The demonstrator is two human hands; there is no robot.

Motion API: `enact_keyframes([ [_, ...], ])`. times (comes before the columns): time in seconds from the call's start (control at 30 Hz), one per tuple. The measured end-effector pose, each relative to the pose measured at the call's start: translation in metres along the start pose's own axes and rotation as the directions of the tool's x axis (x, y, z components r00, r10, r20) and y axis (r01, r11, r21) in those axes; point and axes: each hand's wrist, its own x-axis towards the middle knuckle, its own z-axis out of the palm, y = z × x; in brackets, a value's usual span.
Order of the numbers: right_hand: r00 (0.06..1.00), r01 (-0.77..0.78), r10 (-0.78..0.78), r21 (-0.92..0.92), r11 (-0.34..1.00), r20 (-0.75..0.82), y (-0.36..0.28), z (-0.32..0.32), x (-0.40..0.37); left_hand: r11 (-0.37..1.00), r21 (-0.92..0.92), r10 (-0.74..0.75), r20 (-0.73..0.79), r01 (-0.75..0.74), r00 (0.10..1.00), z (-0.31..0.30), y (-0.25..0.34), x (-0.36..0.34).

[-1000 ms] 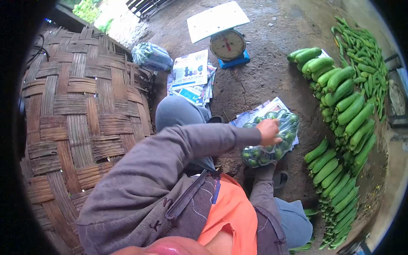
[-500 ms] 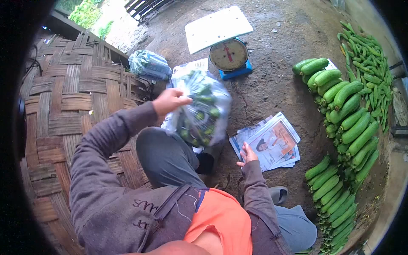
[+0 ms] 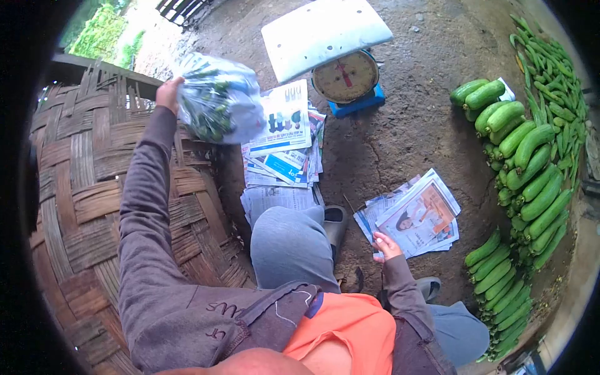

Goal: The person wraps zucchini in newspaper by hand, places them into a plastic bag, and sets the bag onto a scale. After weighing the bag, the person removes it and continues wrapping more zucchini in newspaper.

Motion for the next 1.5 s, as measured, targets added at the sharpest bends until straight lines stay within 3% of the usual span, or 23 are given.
enact_keyframes([
  [0.13, 0.996, -0.006, 0.002, -0.050, 0.999, -0.084, -0.008, -0.013, -0.024, 0.995, 0.089, -0.035, -0.200, 0.054, 0.979, 0.007, -0.023, 0.078],
  [0.17, 0.993, -0.003, -0.006, -0.077, 0.997, -0.122, -0.007, -0.021, -0.025, 0.810, 0.586, 0.099, -0.112, -0.015, 0.989, 0.006, -0.031, 0.105],
  [0.27, 0.970, -0.030, 0.015, -0.056, 0.998, -0.241, 0.004, -0.042, -0.035, 0.856, 0.507, -0.022, -0.155, 0.099, 0.988, 0.014, -0.091, 0.205],
  [0.33, 0.935, 0.008, -0.007, 0.001, 1.000, -0.356, 0.006, -0.044, -0.043, 0.966, 0.106, -0.232, -0.031, 0.234, 0.972, 0.022, -0.198, 0.314],
  [0.37, 0.926, 0.010, -0.009, 0.002, 1.000, -0.377, 0.010, -0.044, -0.047, 0.558, 0.825, -0.048, 0.145, -0.093, 0.988, 0.024, -0.174, 0.289],
  [0.53, 0.915, -0.006, 0.017, 0.027, 1.000, -0.404, 0.010, -0.036, -0.079, 0.583, 0.742, 0.115, 0.329, -0.332, 0.937, 0.049, -0.187, 0.193],
  [0.57, 0.911, 0.104, -0.093, 0.006, 0.995, -0.401, 0.016, -0.048, -0.087, 0.606, 0.713, 0.130, 0.349, -0.353, 0.928, 0.047, -0.196, 0.171],
  [0.6, 0.814, 0.268, -0.343, -0.221, 0.938, -0.468, -0.001, -0.051, -0.107, 0.621, 0.696, 0.126, 0.368, -0.362, 0.921, 0.045, -0.203, 0.147],
  [0.63, 0.716, 0.291, -0.407, -0.288, 0.912, -0.567, -0.037, -0.050, -0.146, 0.625, 0.686, 0.119, 0.389, -0.373, 0.914, 0.045, -0.208, 0.124],
  [0.7, 0.344, 0.524, -0.594, -0.376, 0.764, -0.727, -0.051, -0.086, -0.228, 0.619, 0.680, 0.106, 0.424, -0.394, 0.899, 0.041, -0.210, 0.080],
  [0.73, 0.038, 0.500, -0.730, -0.619, 0.605, -0.683, -0.054, -0.101, -0.278, 0.614, 0.673, 0.101, 0.450, -0.412, 0.887, 0.045, -0.209, 0.059],
  [0.77, -0.091, 0.324, -0.720, -0.704, 0.633, -0.689, -0.034, -0.125, -0.341, 0.602, 0.673, 0.096, 0.474, -0.431, 0.875, 0.050, -0.207, 0.040],
  [0.8, -0.327, 0.318, -0.546, -0.634, 0.706, -0.772, -0.007, -0.133, -0.383, 0.598, 0.662, 0.094, 0.502, -0.452, 0.860, 0.056, -0.203, 0.024],
  [0.87, -0.503, 0.235, -0.304, -0.466, 0.853, -0.809, 0.120, -0.178, -0.455, 0.579, 0.640, 0.101, 0.558, -0.504, 0.824, 0.077, -0.185, -0.010],
  [0.9, -0.466, 0.247, -0.111, -0.250, 0.936, -0.878, 0.211, -0.204, -0.482, 0.569, 0.636, 0.095, 0.578, -0.521, 0.810, 0.085, -0.173, -0.025],
  [0.93, -0.559, 0.455, 0.011, -0.295, 0.840, -0.829, 0.303, -0.216, -0.477, 0.566, 0.627, 0.102, 0.592, -0.536, 0.800, 0.092, -0.156, -0.038],
  [1.03, -0.450, 0.092, 0.105, 0.071, 0.993, -0.887, 0.480, -0.181, -0.446, 0.558, 0.594, 0.137, 0.623, -0.579, 0.770, 0.113, -0.097, -0.070],
  [1.1, -0.479, -0.085, 0.343, 0.431, 0.898, -0.808, 0.555, -0.168, -0.399, 0.566, 0.545, 0.191, 0.643, -0.618, 0.742, 0.128, -0.052, -0.087],
  [1.2, -0.479, -0.135, 0.467, 0.588, 0.797, -0.743, 0.550, -0.149, -0.366, 0.592, 0.430, 0.275, 0.688, -0.682, 0.672, 0.157, 0.023, -0.113],
  [1.3, -0.464, -0.040, 0.414, 0.486, 0.873, -0.783, 0.550, -0.174, -0.330, 0.614, 0.261, 0.352, 0.753, -0.745, 0.555, 0.186, 0.095, -0.141],
  [1.43, -0.415, -0.034, 0.517, 0.581, 0.813, -0.749, 0.540, -0.208, -0.302, 0.644, -0.027, 0.391, 0.871, -0.765, 0.298, 0.236, 0.167, -0.208],
  [1.47, -0.326, 0.013, 0.555, 0.584, 0.812, -0.765, 0.555, -0.226, -0.291, 0.449, -0.062, 0.325, 0.941, -0.891, 0.098, 0.256, 0.181, -0.205],
  [1.5, -0.235, 0.057, 0.587, 0.592, 0.804, -0.775, 0.581, -0.249, -0.277, 0.539, -0.083, 0.302, 0.948, -0.838, 0.100, 0.258, 0.198, -0.287],
])
